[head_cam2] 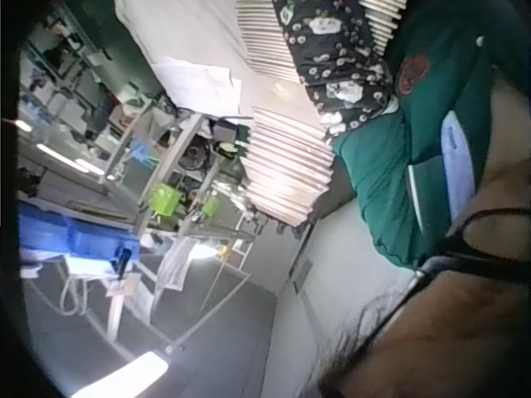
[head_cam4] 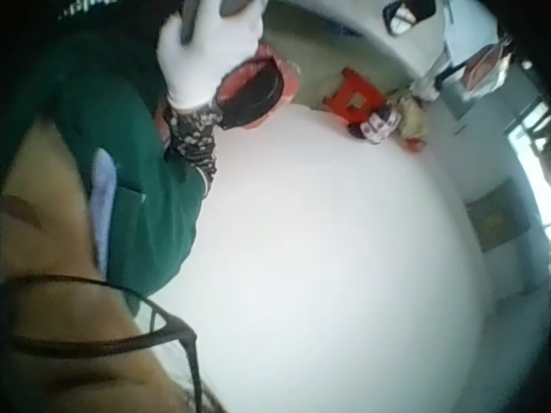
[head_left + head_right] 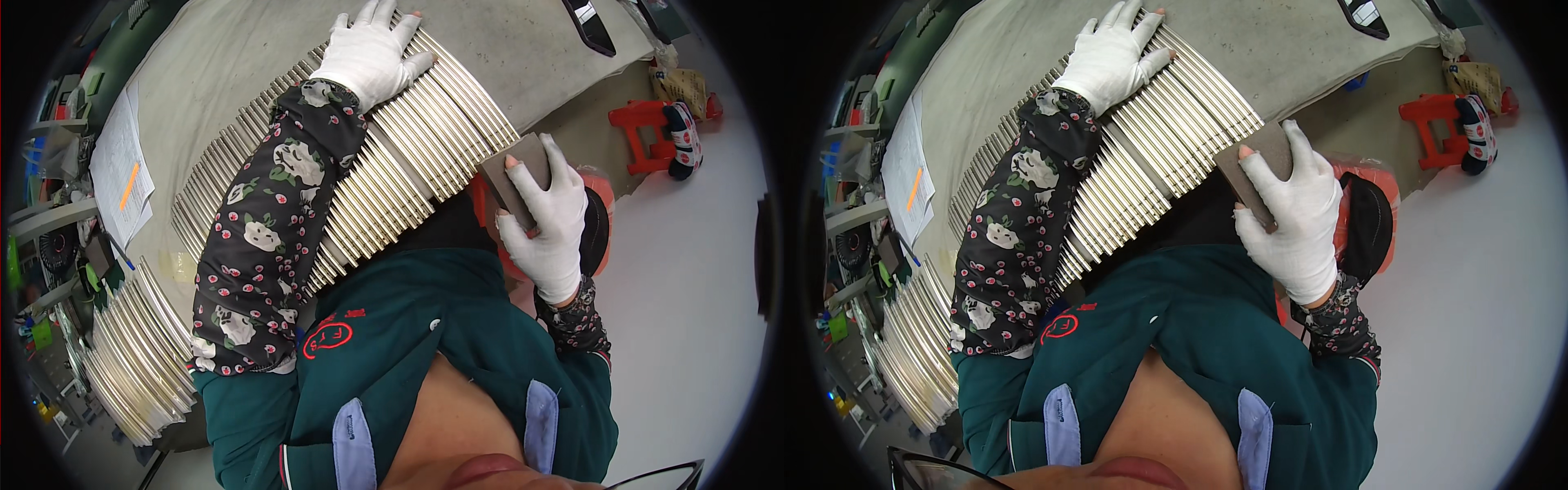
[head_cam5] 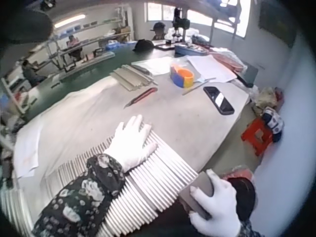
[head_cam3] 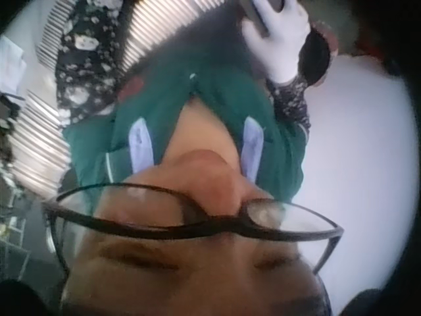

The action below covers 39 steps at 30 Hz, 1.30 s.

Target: Sand a group of thin metal rods using a sanding block.

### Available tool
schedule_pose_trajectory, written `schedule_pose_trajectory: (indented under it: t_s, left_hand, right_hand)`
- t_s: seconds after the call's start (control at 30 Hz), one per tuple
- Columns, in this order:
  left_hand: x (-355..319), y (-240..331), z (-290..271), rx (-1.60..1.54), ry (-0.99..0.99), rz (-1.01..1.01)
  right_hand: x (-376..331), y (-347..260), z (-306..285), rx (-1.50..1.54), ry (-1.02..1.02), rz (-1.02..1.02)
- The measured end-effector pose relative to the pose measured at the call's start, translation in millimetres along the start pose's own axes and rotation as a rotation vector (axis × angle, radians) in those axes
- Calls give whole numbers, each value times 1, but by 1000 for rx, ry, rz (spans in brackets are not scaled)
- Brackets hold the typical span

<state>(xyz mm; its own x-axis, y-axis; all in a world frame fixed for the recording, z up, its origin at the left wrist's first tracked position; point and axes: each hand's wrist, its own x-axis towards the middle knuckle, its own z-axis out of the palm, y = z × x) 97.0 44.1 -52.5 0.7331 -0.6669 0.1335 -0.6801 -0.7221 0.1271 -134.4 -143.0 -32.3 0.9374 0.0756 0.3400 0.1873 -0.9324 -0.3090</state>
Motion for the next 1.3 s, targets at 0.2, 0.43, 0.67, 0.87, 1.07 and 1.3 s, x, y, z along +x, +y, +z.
schedule_pose_trajectory:
  t_s: [0.2,0.43,0.67,0.87,1.07,1.3]
  left_hand:
    - [1,2,0,10,-15,-10]
    - [4,0,0,-40,9,-11]
    - [17,8,4,-22,-25,-30]
    - [28,5,15,-21,-112,-47]
    - [31,0,30,92,44,-20]
    - [33,-1,32,92,29,-24]
  right_hand:
    - [47,-21,18,-84,4,-48]
    - [3,-4,-17,-193,-129,-33]
    - [-37,18,-6,-70,-76,109]
    - [-7,-4,3,190,32,21]
    - [39,25,-4,-79,299,14]
    - [20,27,2,179,6,-195]
